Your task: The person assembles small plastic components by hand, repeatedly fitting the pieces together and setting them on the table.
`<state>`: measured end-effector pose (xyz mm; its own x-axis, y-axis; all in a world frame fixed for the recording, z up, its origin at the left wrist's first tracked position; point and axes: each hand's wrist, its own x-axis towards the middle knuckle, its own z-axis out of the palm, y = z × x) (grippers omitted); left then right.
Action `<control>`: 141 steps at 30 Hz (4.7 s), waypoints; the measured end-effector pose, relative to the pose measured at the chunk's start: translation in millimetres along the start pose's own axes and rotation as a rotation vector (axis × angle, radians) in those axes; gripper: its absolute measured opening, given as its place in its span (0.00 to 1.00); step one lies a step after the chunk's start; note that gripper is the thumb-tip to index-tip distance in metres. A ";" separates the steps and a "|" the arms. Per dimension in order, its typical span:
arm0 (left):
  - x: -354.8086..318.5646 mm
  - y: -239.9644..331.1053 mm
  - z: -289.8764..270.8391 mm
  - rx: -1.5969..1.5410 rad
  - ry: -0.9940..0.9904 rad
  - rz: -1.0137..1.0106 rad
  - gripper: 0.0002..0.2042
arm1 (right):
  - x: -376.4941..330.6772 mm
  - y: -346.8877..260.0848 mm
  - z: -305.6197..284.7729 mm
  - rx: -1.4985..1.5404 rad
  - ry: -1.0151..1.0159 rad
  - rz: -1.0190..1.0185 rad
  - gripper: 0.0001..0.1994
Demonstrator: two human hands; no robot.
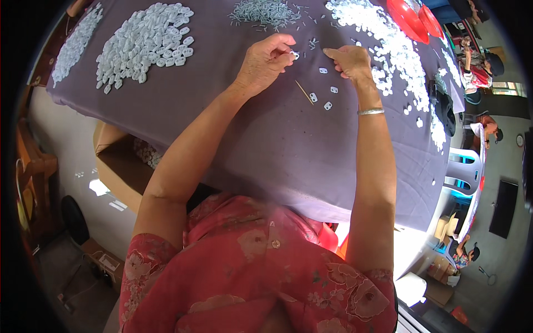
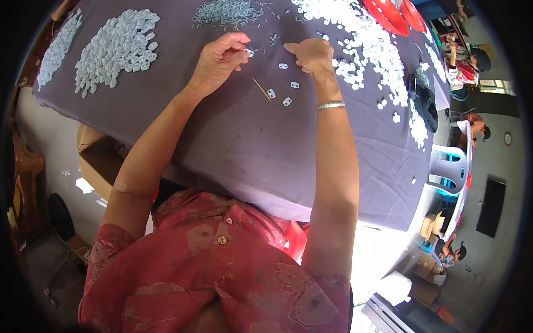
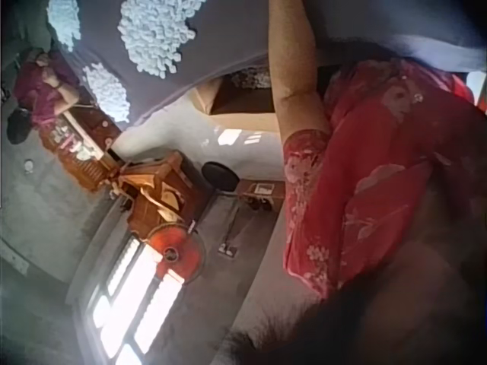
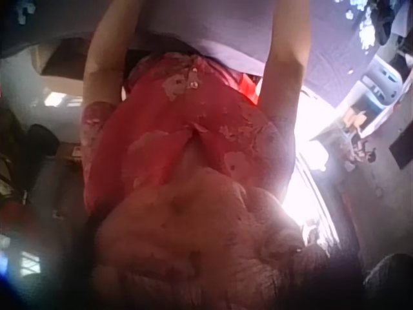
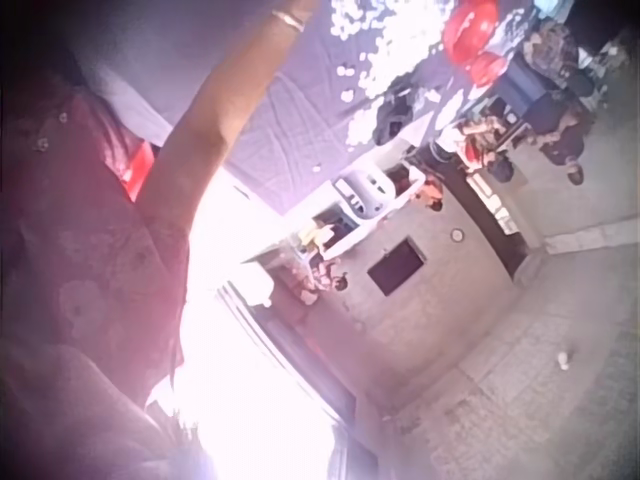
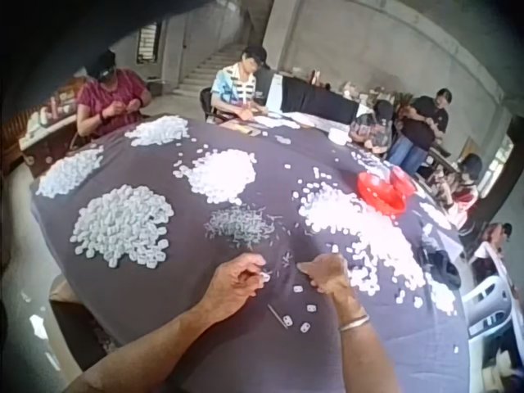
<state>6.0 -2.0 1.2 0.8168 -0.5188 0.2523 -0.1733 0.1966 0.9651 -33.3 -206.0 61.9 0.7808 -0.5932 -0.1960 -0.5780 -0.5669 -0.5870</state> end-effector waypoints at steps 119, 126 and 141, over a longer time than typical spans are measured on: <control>-0.2 8.8 1.5 -0.014 0.038 -0.041 0.26 | -36.6 80.4 -20.9 0.049 0.024 -0.580 0.07; -1.2 8.9 0.1 -0.010 0.042 -0.024 0.26 | -47.7 77.6 -6.7 -0.353 0.350 -0.927 0.07; -0.8 6.1 2.3 0.007 0.019 0.046 0.23 | -42.8 29.2 2.6 0.874 -0.230 -0.293 0.09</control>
<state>3.0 -2.4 7.0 0.8184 -0.4933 0.2947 -0.2144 0.2137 0.9531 -83.0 -195.8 51.1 0.9481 -0.3151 -0.0428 -0.0423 0.0083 -0.9991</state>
